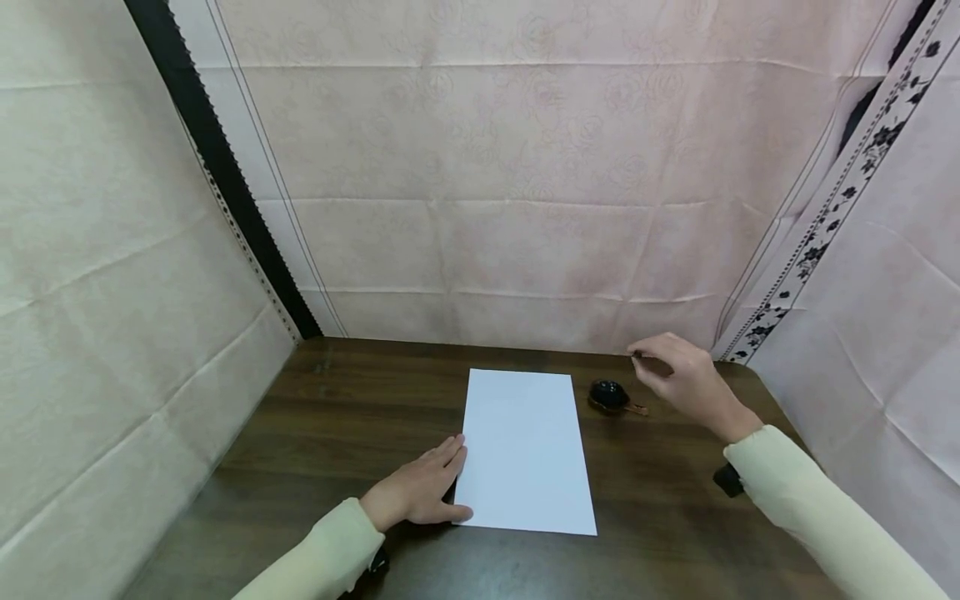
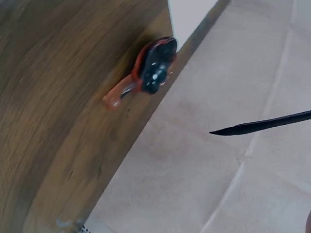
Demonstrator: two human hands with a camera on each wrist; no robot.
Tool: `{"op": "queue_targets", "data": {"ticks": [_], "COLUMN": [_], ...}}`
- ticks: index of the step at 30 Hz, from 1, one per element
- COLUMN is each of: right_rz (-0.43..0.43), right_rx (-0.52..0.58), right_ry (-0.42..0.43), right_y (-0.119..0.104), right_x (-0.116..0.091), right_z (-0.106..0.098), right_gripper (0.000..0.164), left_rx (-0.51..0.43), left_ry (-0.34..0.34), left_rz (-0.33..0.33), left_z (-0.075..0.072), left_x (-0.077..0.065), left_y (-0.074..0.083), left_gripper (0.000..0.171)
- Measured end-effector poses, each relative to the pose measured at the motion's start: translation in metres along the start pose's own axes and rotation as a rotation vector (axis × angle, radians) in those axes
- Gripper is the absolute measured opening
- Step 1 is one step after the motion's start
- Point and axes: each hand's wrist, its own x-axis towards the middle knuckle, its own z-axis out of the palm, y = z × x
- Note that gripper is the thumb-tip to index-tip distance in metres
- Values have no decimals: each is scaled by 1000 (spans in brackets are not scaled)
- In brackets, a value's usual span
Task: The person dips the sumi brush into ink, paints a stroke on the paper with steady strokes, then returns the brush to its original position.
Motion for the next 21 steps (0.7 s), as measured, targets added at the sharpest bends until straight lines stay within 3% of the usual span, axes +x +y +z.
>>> {"op": "queue_targets", "data": {"ticks": [9,21], "right_rz": [277,625], "right_rx": [107,185], "right_ry": [193,290], "right_y": [-5,-1], "right_x": [10,3], "right_z": [2,9], "right_gripper": [29,15], "left_rx": [8,5], "left_ry": [1,-2], "left_rz": [0,-2], "left_z": [1,1], "left_x": [1,1], "left_y": [-1,-1], "left_gripper": [99,99]}}
